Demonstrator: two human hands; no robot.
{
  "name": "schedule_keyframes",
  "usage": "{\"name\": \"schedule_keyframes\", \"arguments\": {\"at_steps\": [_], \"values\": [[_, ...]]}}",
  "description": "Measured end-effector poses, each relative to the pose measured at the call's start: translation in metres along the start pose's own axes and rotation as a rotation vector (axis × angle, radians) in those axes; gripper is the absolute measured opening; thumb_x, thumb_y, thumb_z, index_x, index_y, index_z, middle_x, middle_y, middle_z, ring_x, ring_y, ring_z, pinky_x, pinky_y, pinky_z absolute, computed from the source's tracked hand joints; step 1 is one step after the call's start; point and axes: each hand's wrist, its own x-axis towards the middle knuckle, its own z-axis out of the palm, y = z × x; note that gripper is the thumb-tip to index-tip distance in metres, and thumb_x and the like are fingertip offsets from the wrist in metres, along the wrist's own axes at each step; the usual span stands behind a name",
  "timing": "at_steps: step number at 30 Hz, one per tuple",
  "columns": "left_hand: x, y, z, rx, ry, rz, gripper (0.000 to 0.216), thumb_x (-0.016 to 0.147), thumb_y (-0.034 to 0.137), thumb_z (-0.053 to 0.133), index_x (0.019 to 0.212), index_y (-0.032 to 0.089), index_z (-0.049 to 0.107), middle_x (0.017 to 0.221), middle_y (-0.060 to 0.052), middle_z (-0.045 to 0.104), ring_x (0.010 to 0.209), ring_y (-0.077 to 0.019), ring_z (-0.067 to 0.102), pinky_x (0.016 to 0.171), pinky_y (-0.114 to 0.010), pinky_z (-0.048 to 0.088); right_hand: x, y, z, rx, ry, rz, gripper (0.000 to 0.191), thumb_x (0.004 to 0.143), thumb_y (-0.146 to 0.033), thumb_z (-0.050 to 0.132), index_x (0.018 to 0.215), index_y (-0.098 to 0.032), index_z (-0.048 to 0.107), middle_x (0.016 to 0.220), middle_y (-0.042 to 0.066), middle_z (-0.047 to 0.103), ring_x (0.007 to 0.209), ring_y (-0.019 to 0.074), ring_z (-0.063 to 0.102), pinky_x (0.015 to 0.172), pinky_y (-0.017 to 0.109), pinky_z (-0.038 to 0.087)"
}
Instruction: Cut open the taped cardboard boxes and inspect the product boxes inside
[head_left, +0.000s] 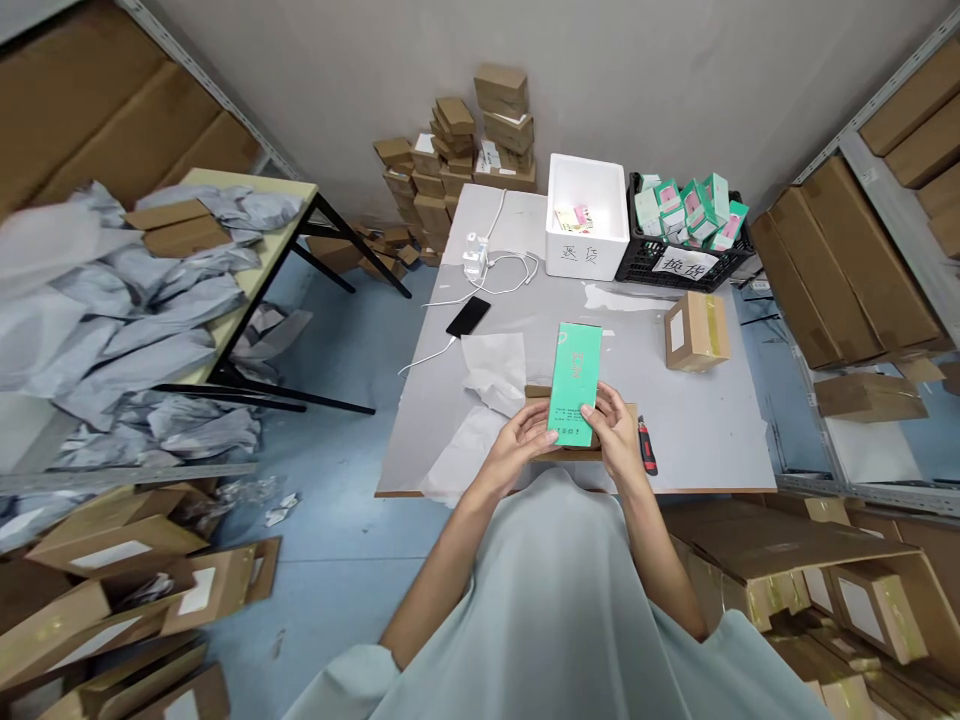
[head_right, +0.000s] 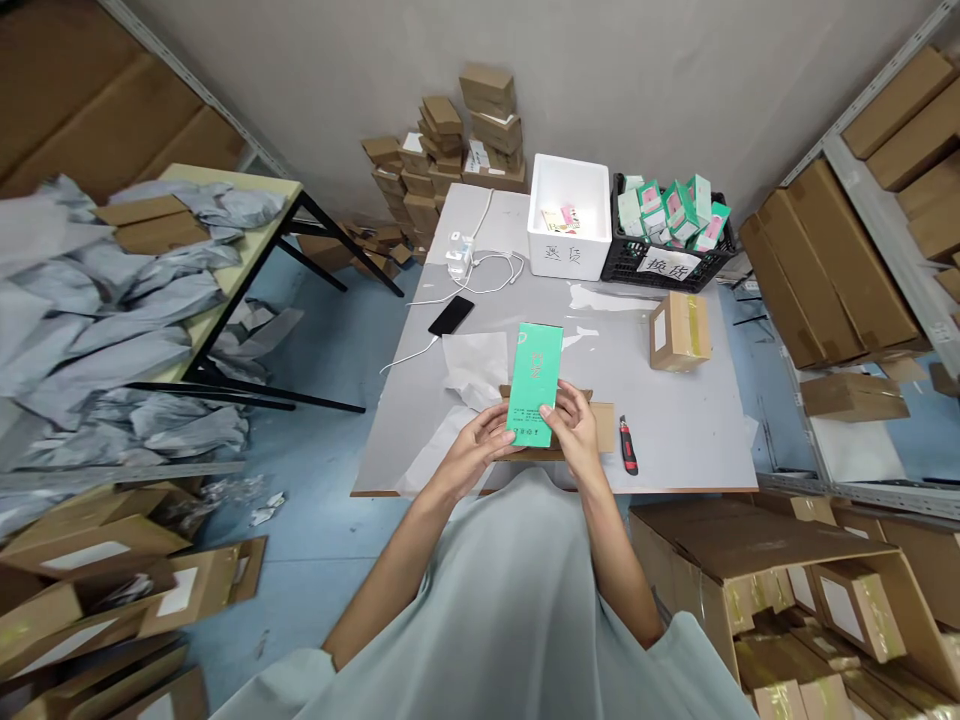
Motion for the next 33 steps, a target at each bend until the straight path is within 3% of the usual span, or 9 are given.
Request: {"name": "schedule_keyframes", "arguments": {"at_steps": [5,9,17,21,27,33], "values": [[0.003,-0.006,0.001,-0.028,0.023,-0.001,0.078,0.068,0.053,0.104,0.133,0.024,0.074,0.142,-0.015,0.078,0.138,-0.0364,0.073,0.113,-0.05,0.065,-0.001,0.003,0.003,-0.013,-0.039,-0.01,0.077,0.082,-0.069,0.092,0.144,-0.031,0.067,0.141,0.012,0.081,0.135,0.0327,0.077,0.111,0.049,0.067],[0.008,-0.011,0.001,0.011,0.097,0.06,0.077,0.066,0.047,0.104,0.133,0.024,0.073,0.14,-0.013,0.078,0.136,-0.0334,0.074,0.118,-0.049,0.061,0.0,0.003,0.003,-0.07,-0.012,-0.047,0.08,0.087,-0.072,0.088,0.15,-0.03,0.066,0.155,0.015,0.073,0.143,0.0342,0.072,0.117,0.052,0.065],[0.012,-0.025,0.02,0.235,0.33,0.211,0.08,0.065,0.042,0.101,0.134,0.027,0.063,0.145,-0.014,0.073,0.138,-0.0329,0.071,0.1,-0.042,0.067,-0.005,-0.001,0.019,-0.166,0.078,-0.076,0.108,0.081,-0.062,0.097,0.173,-0.032,0.047,0.171,0.016,0.059,0.142,0.0331,0.072,0.118,0.05,0.064],[0.007,-0.022,0.021,0.205,0.207,0.203,0.076,0.071,0.051,0.101,0.132,0.027,0.063,0.15,-0.014,0.071,0.144,-0.0346,0.068,0.1,-0.041,0.068,-0.001,0.003,0.013,-0.152,0.142,-0.079,0.104,0.084,-0.061,0.093,0.172,-0.03,0.047,0.167,0.017,0.063,0.137,0.0322,0.074,0.113,0.048,0.065],[0.005,-0.013,-0.001,-0.112,-0.053,-0.123,0.073,0.076,0.056,0.103,0.133,0.024,0.072,0.144,-0.014,0.077,0.131,-0.0348,0.076,0.102,-0.047,0.069,0.005,0.008,-0.002,-0.004,0.059,-0.019,0.1,0.083,-0.066,0.092,0.166,-0.027,0.053,0.15,0.018,0.073,0.134,0.0339,0.076,0.111,0.048,0.066],[0.008,-0.019,-0.006,-0.213,-0.06,-0.146,0.071,0.072,0.044,0.108,0.132,0.023,0.076,0.137,-0.011,0.08,0.122,-0.0305,0.078,0.102,-0.043,0.067,0.008,0.009,0.0,0.058,0.002,-0.024,0.1,0.081,-0.064,0.097,0.165,-0.029,0.054,0.155,0.017,0.071,0.131,0.0332,0.077,0.112,0.049,0.066]]}}
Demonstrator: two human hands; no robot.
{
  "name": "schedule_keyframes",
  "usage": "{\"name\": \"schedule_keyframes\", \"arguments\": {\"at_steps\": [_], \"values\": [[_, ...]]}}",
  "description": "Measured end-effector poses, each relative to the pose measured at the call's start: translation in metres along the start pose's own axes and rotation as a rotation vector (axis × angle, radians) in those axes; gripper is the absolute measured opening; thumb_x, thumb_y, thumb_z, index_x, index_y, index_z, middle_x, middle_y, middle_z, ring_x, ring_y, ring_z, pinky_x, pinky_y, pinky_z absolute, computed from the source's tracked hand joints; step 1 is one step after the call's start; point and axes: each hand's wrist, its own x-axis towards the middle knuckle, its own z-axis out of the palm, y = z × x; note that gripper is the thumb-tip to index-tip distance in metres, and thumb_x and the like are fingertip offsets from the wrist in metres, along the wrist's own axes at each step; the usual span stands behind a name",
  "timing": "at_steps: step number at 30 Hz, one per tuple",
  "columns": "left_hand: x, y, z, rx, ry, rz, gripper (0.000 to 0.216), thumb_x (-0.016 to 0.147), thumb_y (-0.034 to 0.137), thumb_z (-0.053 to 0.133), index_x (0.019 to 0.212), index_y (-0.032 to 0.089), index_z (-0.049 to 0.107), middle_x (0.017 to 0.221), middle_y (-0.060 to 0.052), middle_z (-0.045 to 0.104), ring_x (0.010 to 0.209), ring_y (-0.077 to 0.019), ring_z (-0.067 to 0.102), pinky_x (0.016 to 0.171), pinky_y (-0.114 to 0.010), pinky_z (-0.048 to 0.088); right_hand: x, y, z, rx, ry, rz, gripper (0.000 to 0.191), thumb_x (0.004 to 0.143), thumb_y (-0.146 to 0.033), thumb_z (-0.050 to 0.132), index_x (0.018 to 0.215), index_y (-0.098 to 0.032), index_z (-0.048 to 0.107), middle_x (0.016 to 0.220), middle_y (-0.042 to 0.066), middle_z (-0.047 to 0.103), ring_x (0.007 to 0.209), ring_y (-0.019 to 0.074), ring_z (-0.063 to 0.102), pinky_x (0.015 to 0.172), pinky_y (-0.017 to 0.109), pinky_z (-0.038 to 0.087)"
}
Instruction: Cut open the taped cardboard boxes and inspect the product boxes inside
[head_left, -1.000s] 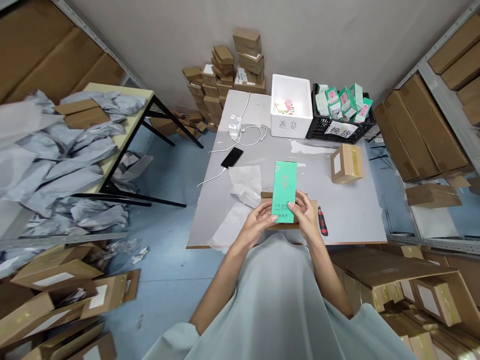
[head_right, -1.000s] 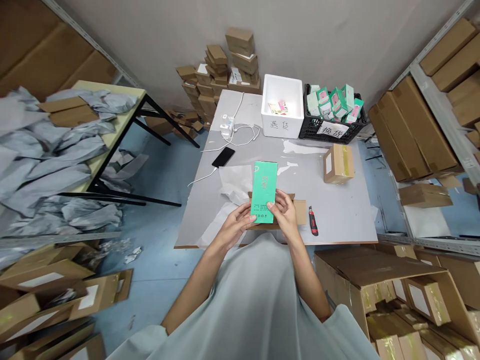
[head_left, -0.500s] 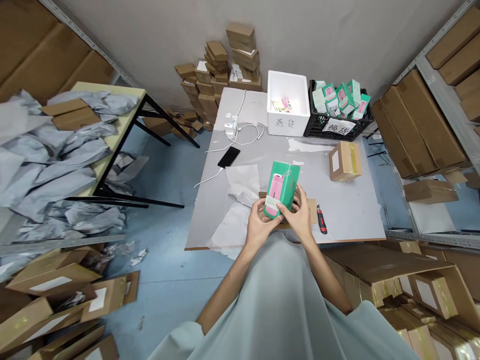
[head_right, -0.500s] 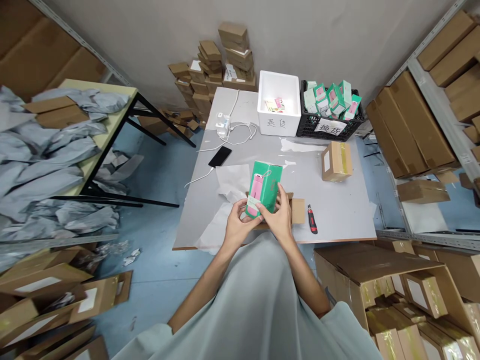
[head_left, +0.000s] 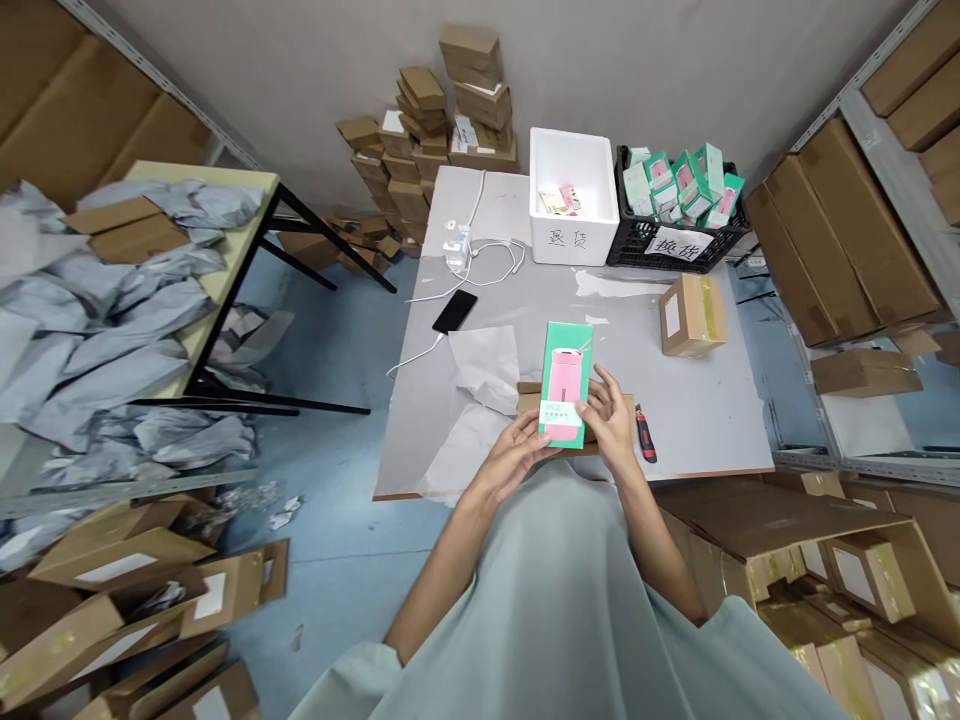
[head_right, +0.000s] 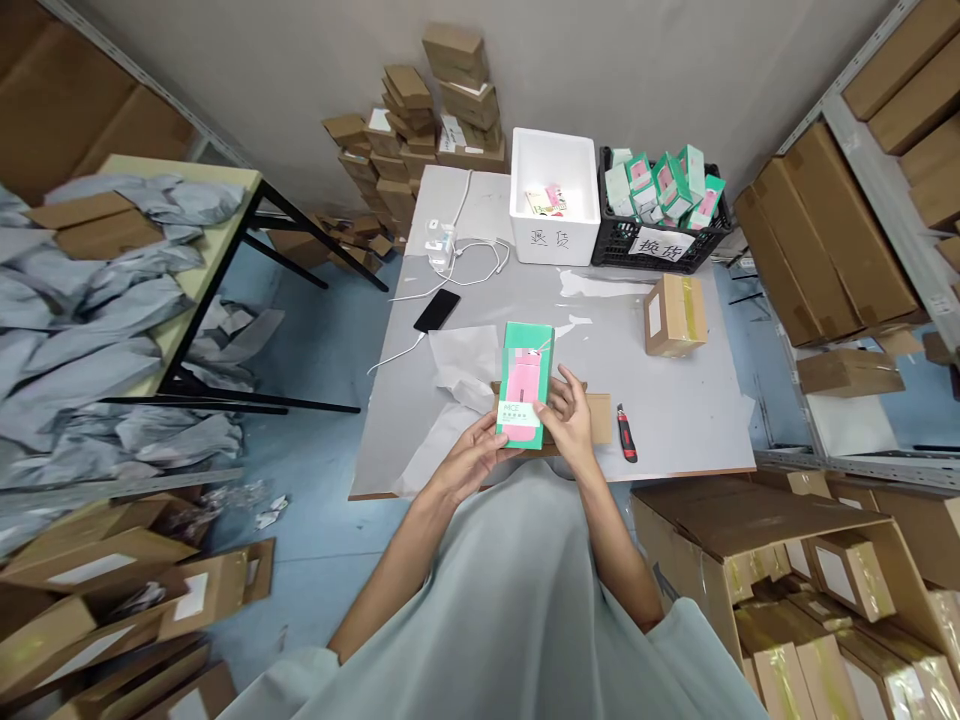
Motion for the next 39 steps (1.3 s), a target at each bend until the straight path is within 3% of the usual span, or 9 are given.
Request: {"name": "schedule_keyframes", "arguments": {"at_steps": [6,10,14,16,22,28,33,37,39], "values": [[0.01,-0.006,0.001,0.068,0.137,0.102,0.078,0.062,0.04,0.111,0.128,0.025,0.072,0.138,-0.009,0.077,0.127,-0.0291,0.074,0.106,-0.04,0.061,0.001,0.001,0.005,-0.111,0.048,-0.03,0.101,0.084,-0.065,0.093,0.169,-0.03,0.052,0.171,0.017,0.058,0.15,0.0345,0.066,0.117,0.05,0.063],[0.015,-0.012,0.016,0.24,0.268,0.279,0.078,0.06,0.039,0.108,0.125,0.025,0.068,0.133,-0.01,0.075,0.129,-0.0314,0.072,0.111,-0.044,0.059,-0.001,0.003,0.013,-0.229,0.071,-0.035,0.115,0.08,-0.056,0.099,0.177,-0.032,0.041,0.17,0.017,0.059,0.147,0.0339,0.067,0.115,0.049,0.064],[0.008,-0.016,0.034,0.454,0.387,0.463,0.074,0.068,0.039,0.103,0.13,0.025,0.066,0.141,-0.012,0.071,0.139,-0.035,0.066,0.11,-0.044,0.06,0.001,0.01,0.011,-0.176,0.102,-0.027,0.119,0.083,-0.055,0.096,0.18,-0.03,0.032,0.165,0.019,0.062,0.143,0.0342,0.071,0.11,0.047,0.067],[0.005,-0.013,0.036,0.424,0.326,0.434,0.071,0.074,0.044,0.101,0.133,0.025,0.066,0.145,-0.013,0.07,0.143,-0.0362,0.065,0.108,-0.044,0.062,0.003,0.012,0.004,-0.137,0.079,-0.032,0.116,0.086,-0.06,0.093,0.179,-0.03,0.032,0.161,0.019,0.065,0.143,0.0346,0.071,0.107,0.047,0.068],[0.005,0.0,0.016,0.076,0.008,0.067,0.075,0.077,0.054,0.101,0.137,0.022,0.07,0.145,-0.016,0.076,0.138,-0.0415,0.072,0.109,-0.056,0.065,0.001,0.012,-0.01,-0.098,-0.023,-0.064,0.112,0.088,-0.066,0.09,0.179,-0.031,0.034,0.156,0.018,0.069,0.142,0.0369,0.071,0.108,0.05,0.068],[0.006,-0.002,0.003,0.057,-0.01,0.043,0.068,0.075,0.047,0.103,0.131,0.019,0.077,0.141,-0.018,0.079,0.138,-0.0418,0.073,0.112,-0.055,0.063,0.002,0.011,-0.008,-0.085,-0.077,-0.041,0.111,0.088,-0.066,0.09,0.179,-0.032,0.036,0.159,0.017,0.069,0.147,0.0383,0.069,0.116,0.056,0.064],[0.014,-0.016,0.007,0.182,0.192,0.165,0.076,0.07,0.047,0.104,0.133,0.021,0.071,0.14,-0.016,0.078,0.14,-0.0373,0.071,0.11,-0.049,0.063,0.002,0.006,-0.003,-0.15,-0.062,-0.024,0.103,0.089,-0.064,0.089,0.176,-0.031,0.044,0.176,0.015,0.055,0.159,0.0373,0.058,0.126,0.056,0.058],[0.018,-0.029,0.023,0.429,0.405,0.383,0.076,0.07,0.042,0.101,0.135,0.024,0.065,0.142,-0.014,0.074,0.137,-0.0337,0.07,0.107,-0.046,0.064,0.001,0.006,0.005,-0.25,0.021,-0.023,0.11,0.084,-0.061,0.095,0.177,-0.031,0.045,0.176,0.015,0.054,0.155,0.0371,0.062,0.122,0.055,0.061],[0.016,-0.031,0.029,0.515,0.434,0.464,0.076,0.071,0.041,0.099,0.137,0.025,0.064,0.147,-0.014,0.07,0.141,-0.0331,0.067,0.109,-0.046,0.062,0.002,0.008,0.007,-0.27,0.072,-0.018,0.114,0.082,-0.062,0.096,0.177,-0.03,0.043,0.176,0.016,0.054,0.15,0.0365,0.065,0.118,0.052,0.064]]}}
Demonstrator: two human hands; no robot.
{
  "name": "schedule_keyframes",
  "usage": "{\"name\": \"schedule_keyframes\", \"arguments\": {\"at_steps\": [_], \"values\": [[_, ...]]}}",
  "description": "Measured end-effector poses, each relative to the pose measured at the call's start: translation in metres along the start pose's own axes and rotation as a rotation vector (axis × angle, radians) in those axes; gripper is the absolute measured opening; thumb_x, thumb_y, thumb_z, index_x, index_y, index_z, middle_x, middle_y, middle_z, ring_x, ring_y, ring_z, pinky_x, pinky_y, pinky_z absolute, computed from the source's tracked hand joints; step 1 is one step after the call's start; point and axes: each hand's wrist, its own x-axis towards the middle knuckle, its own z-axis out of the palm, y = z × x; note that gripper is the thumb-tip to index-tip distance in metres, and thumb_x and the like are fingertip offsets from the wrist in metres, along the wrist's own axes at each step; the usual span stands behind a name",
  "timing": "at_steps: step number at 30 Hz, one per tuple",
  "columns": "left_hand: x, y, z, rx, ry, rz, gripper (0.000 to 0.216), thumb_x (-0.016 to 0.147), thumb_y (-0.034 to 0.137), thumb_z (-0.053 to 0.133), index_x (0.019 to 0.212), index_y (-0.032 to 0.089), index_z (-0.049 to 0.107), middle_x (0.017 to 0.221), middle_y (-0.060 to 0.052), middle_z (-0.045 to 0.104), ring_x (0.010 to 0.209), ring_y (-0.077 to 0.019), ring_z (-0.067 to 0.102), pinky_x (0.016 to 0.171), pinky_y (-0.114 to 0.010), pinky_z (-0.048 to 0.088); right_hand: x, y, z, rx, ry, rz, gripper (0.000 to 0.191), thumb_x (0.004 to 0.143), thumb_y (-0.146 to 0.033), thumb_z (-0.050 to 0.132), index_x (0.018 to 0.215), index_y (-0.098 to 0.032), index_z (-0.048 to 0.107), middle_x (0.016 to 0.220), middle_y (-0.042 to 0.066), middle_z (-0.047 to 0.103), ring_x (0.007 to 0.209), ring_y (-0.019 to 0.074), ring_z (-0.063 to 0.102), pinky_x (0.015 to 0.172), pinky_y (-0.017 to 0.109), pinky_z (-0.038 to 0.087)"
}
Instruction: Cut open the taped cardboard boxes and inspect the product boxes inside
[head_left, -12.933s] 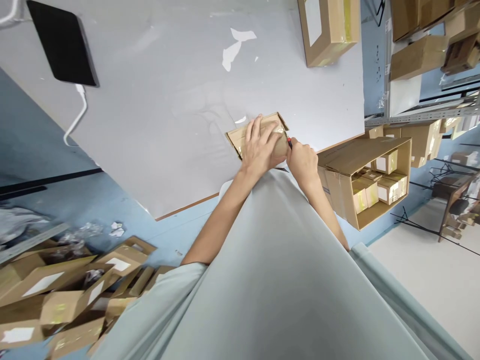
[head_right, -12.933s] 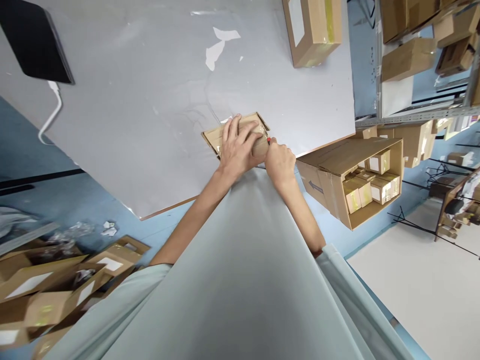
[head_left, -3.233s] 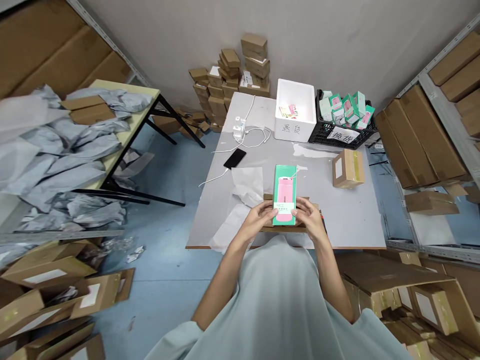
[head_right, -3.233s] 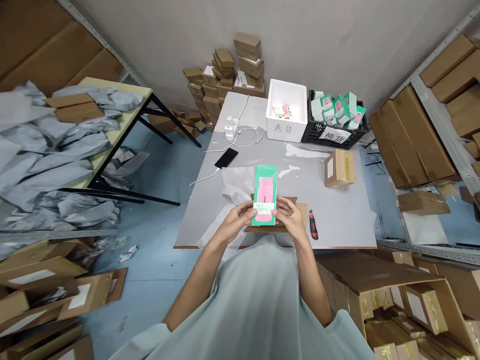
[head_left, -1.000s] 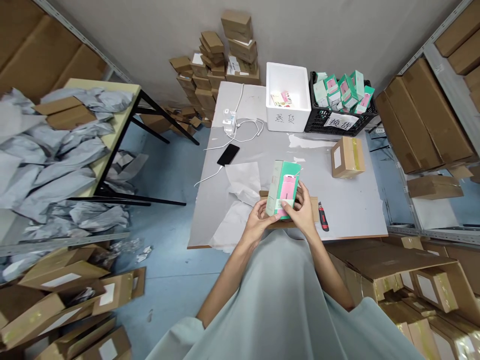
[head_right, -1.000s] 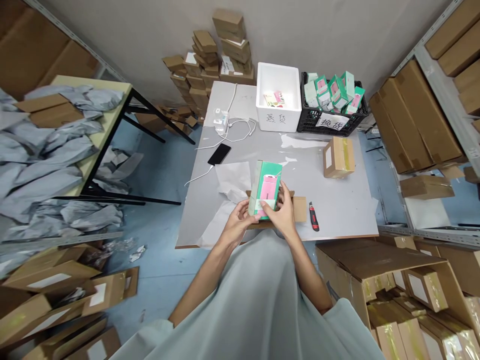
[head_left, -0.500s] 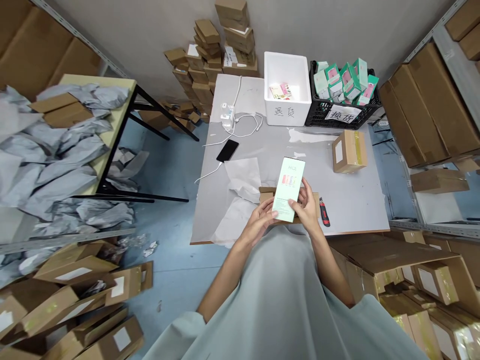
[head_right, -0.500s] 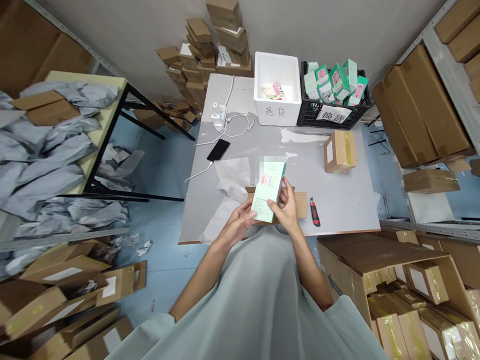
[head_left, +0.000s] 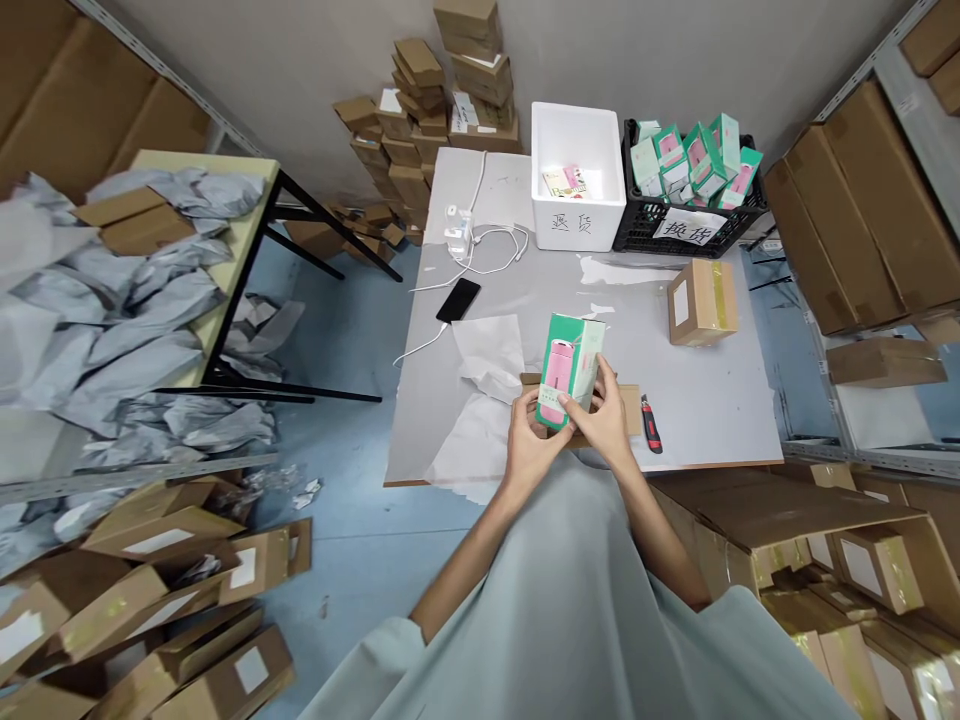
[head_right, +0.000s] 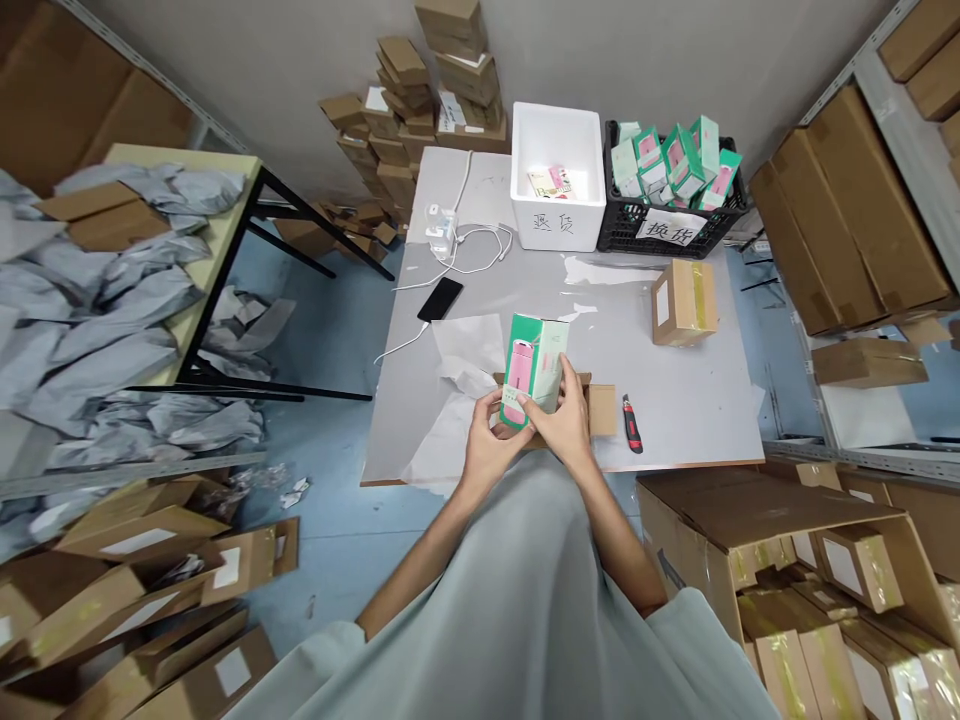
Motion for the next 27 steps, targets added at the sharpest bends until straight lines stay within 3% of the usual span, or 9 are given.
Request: {"name": "schedule_keyframes", "arguments": {"at_steps": [3,6,9,12,16,20,24,27], "values": [[0.0,0.004,-0.005,-0.085,-0.126,-0.016,0.071,0.075,0.046,0.098,0.134,0.026,0.064,0.149,-0.014,0.069,0.145,-0.0341,0.065,0.106,-0.043,0.064,0.002,0.001,-0.004,0.053,0.021,0.0,0.11,0.084,-0.064,0.094,0.175,-0.028,0.045,0.172,0.018,0.058,0.145,0.0356,0.069,0.113,0.049,0.067],[0.006,0.006,-0.018,-0.271,-0.282,-0.199,0.072,0.078,0.052,0.098,0.136,0.025,0.065,0.151,-0.015,0.07,0.144,-0.0355,0.067,0.103,-0.042,0.065,0.004,0.002,-0.013,0.139,-0.056,0.005,0.106,0.083,-0.063,0.095,0.172,-0.028,0.05,0.164,0.018,0.065,0.143,0.0354,0.072,0.11,0.048,0.068],[0.012,0.006,-0.028,-0.386,-0.349,-0.347,0.08,0.077,0.052,0.101,0.144,0.025,0.066,0.156,-0.016,0.069,0.144,-0.038,0.068,0.1,-0.043,0.066,0.004,0.003,-0.017,0.176,-0.106,0.014,0.103,0.082,-0.064,0.096,0.169,-0.03,0.052,0.159,0.016,0.069,0.141,0.0346,0.073,0.111,0.048,0.067],[0.013,0.005,-0.031,-0.431,-0.374,-0.383,0.077,0.074,0.05,0.104,0.139,0.022,0.072,0.151,-0.018,0.073,0.142,-0.039,0.069,0.106,-0.047,0.064,0.004,0.005,-0.016,0.182,-0.118,0.027,0.104,0.081,-0.065,0.096,0.169,-0.03,0.052,0.159,0.016,0.069,0.141,0.0346,0.073,0.109,0.048,0.068],[0.013,0.002,-0.028,-0.413,-0.318,-0.366,0.077,0.071,0.05,0.105,0.134,0.02,0.074,0.139,-0.016,0.079,0.138,-0.037,0.072,0.114,-0.05,0.059,0.004,0.002,-0.012,0.178,-0.15,0.034,0.103,0.082,-0.066,0.096,0.168,-0.03,0.054,0.164,0.015,0.066,0.149,0.0353,0.068,0.117,0.049,0.065],[0.009,0.002,-0.018,-0.292,-0.177,-0.266,0.083,0.066,0.05,0.106,0.135,0.021,0.069,0.136,-0.015,0.079,0.135,-0.036,0.072,0.11,-0.047,0.061,0.002,-0.003,-0.007,0.117,-0.099,-0.006,0.094,0.087,-0.068,0.091,0.165,-0.027,0.058,0.171,0.016,0.059,0.155,0.0349,0.062,0.128,0.052,0.056],[-0.003,0.006,-0.003,-0.102,-0.016,-0.149,0.08,0.069,0.048,0.104,0.136,0.025,0.066,0.141,-0.015,0.072,0.136,-0.036,0.069,0.095,-0.041,0.064,0.002,-0.001,-0.001,0.049,0.011,-0.004,0.104,0.082,-0.066,0.095,0.168,-0.027,0.054,0.173,0.018,0.056,0.151,0.0356,0.064,0.124,0.054,0.058],[-0.011,0.009,0.001,-0.076,-0.029,-0.071,0.076,0.073,0.05,0.103,0.136,0.027,0.066,0.146,-0.014,0.069,0.142,-0.0359,0.066,0.098,-0.04,0.064,0.006,0.004,-0.003,0.093,0.033,0.03,0.11,0.079,-0.066,0.097,0.171,-0.028,0.049,0.17,0.018,0.06,0.144,0.035,0.069,0.12,0.053,0.061]]}}
